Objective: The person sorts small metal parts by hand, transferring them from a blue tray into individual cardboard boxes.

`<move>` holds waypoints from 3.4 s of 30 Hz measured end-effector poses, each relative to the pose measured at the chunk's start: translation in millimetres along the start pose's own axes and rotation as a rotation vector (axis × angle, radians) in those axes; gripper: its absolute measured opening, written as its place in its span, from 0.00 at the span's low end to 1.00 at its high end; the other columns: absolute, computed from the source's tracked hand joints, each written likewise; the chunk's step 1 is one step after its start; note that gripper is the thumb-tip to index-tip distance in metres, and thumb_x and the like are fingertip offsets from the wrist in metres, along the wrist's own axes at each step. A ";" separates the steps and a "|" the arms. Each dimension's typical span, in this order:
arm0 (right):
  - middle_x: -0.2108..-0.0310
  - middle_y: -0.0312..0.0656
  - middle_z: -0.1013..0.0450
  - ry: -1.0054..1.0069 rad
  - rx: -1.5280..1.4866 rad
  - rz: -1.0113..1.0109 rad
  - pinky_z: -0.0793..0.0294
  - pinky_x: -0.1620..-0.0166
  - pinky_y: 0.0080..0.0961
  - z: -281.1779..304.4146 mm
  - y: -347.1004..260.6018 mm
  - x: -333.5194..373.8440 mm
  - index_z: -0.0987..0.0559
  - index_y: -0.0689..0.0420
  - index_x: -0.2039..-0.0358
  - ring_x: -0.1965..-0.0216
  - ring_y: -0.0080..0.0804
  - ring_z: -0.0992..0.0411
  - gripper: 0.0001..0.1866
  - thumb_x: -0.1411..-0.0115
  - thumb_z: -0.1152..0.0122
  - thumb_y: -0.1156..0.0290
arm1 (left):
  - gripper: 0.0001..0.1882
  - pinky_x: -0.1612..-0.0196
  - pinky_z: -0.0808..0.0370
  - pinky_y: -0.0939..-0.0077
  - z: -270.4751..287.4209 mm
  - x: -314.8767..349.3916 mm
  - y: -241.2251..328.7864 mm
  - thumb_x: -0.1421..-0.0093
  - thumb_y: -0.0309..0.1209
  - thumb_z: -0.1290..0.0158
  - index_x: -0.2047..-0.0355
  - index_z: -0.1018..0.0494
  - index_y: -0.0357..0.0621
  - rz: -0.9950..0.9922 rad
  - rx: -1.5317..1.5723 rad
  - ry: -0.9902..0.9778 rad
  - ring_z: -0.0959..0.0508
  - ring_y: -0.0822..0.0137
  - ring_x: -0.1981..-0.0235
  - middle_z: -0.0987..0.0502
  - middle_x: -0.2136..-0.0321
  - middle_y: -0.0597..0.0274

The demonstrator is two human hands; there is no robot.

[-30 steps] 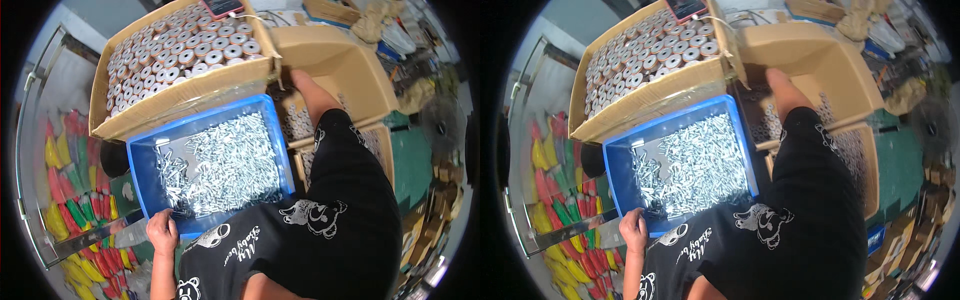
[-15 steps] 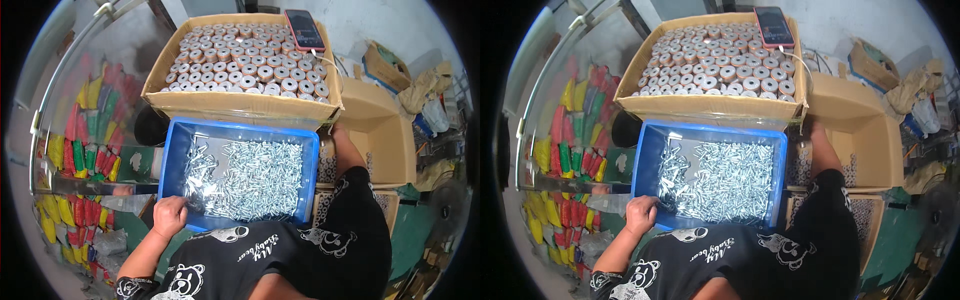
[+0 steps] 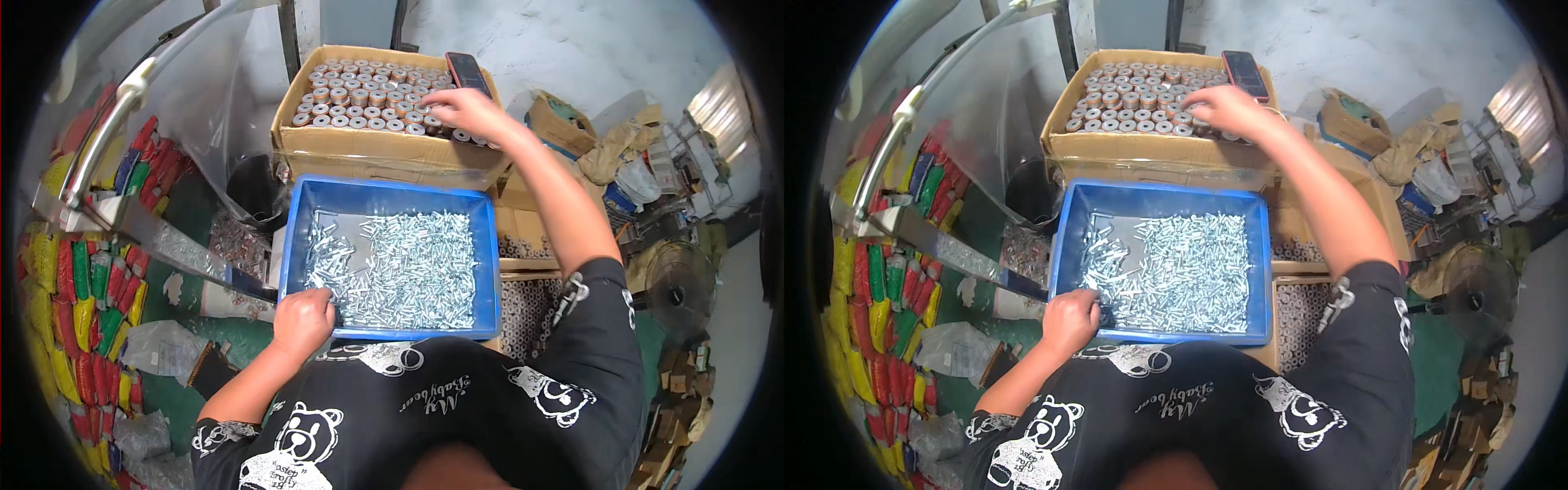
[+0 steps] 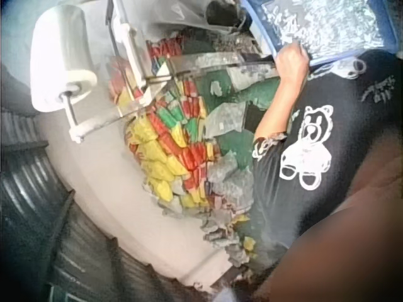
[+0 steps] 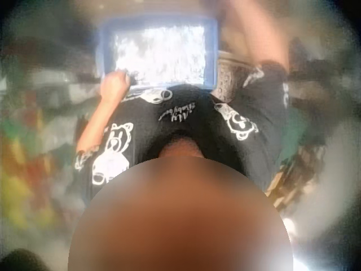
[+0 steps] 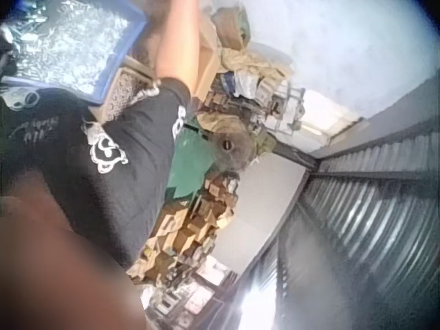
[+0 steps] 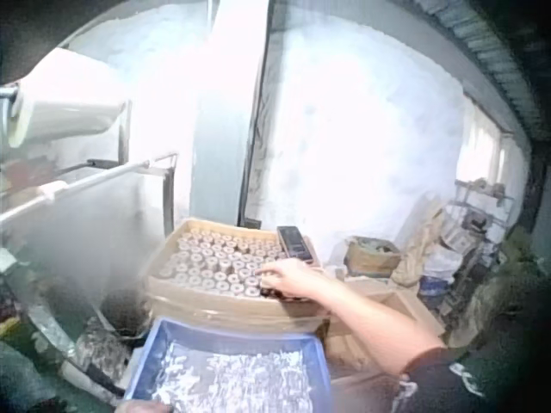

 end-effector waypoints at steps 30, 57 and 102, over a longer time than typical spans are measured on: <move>0.53 0.53 0.23 0.053 -0.513 0.078 0.28 0.46 0.34 -220.4 -166.3 -47.3 0.24 0.60 0.47 0.50 0.45 0.24 0.21 0.39 0.44 0.65 | 0.10 0.65 0.23 0.50 -8.7 9.1 -12.2 0.47 0.32 0.50 0.77 0.25 0.38 0.075 0.096 0.074 0.20 0.44 0.73 0.22 0.77 0.45; 0.68 0.56 0.23 -0.473 0.091 -0.102 0.25 0.58 0.42 -223.7 -19.3 166.0 0.17 0.61 0.69 0.61 0.53 0.23 0.07 0.47 0.40 0.74 | 0.11 0.61 0.24 0.52 -3.2 4.6 11.0 0.44 0.35 0.51 0.69 0.21 0.45 0.213 -0.115 0.064 0.21 0.46 0.67 0.20 0.71 0.48; 0.86 0.28 0.36 -0.530 -0.696 -0.454 0.46 0.83 0.19 -194.0 -185.8 31.7 0.26 0.59 0.72 0.86 0.16 0.42 0.15 0.32 0.47 0.63 | 0.08 0.71 0.23 0.54 -8.2 12.1 -22.4 0.45 0.31 0.48 0.76 0.28 0.40 -0.045 0.224 0.052 0.20 0.51 0.76 0.23 0.81 0.51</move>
Point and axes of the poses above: each hand's wrist, its own x-axis away from the middle knuckle, its own z-axis out of the back of the hand, y = z × x, the point moved 1 cm from there along -x, towards the middle knuckle
